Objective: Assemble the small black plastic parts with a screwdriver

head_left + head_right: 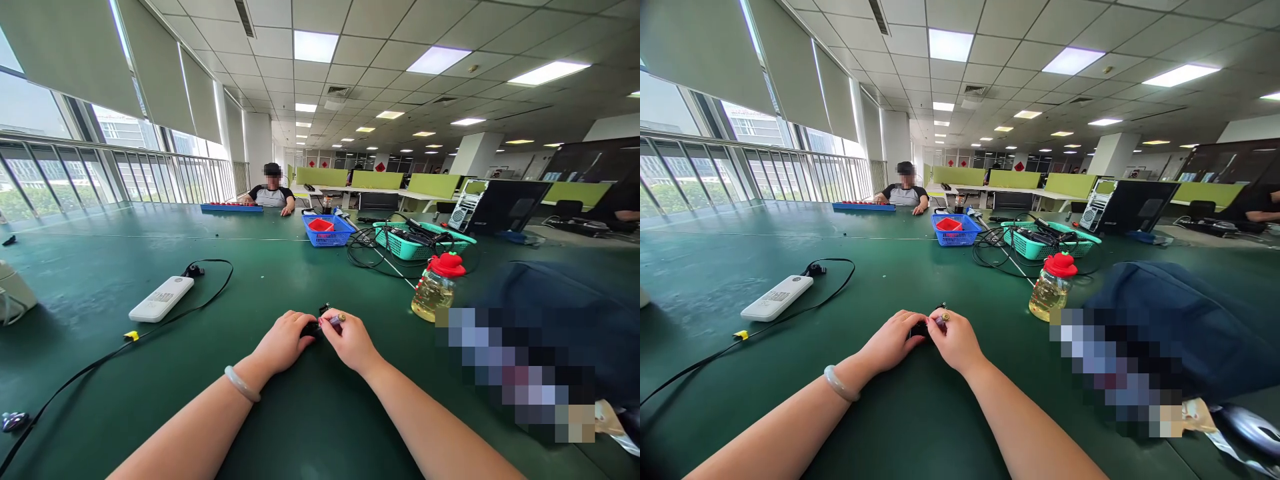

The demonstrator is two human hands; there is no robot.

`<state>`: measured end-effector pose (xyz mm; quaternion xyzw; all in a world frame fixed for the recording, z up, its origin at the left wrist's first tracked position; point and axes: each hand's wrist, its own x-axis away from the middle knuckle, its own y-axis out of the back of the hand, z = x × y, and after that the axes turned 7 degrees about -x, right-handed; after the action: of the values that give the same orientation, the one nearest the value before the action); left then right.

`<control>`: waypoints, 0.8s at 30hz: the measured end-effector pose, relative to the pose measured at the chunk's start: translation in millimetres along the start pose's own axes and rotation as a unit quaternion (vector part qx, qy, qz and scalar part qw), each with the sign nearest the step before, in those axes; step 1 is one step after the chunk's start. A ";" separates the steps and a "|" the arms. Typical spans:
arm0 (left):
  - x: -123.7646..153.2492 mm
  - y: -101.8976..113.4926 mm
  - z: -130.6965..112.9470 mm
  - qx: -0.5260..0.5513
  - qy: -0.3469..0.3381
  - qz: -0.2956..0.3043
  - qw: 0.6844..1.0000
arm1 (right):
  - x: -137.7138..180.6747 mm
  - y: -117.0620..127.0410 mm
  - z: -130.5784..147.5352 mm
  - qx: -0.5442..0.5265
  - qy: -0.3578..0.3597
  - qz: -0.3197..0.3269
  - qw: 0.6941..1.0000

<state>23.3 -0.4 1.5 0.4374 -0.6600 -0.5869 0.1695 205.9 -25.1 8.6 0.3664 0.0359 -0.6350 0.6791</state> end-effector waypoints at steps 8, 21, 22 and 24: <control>-0.3 6.4 -3.8 -0.064 0.074 -0.055 0.994 | -6.6 19.0 -14.9 -0.168 -0.049 -0.186 0.967; 5.8 -4.9 -4.1 -0.104 0.103 0.009 0.989 | -12.1 19.8 -51.7 -0.070 -0.166 -0.136 0.974; 4.6 -5.4 -4.6 -0.081 0.087 0.009 0.993 | -11.9 19.0 -50.7 -0.070 -0.163 -0.134 0.975; 2.9 -6.9 -5.8 -0.043 0.052 0.025 0.997 | -11.7 17.6 -48.7 -0.068 -0.156 -0.133 0.976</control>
<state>28.6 -5.7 -4.2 0.4433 -0.6350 -0.5868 0.2366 239.6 9.9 -12.9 0.2079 0.0208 -0.7653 0.6088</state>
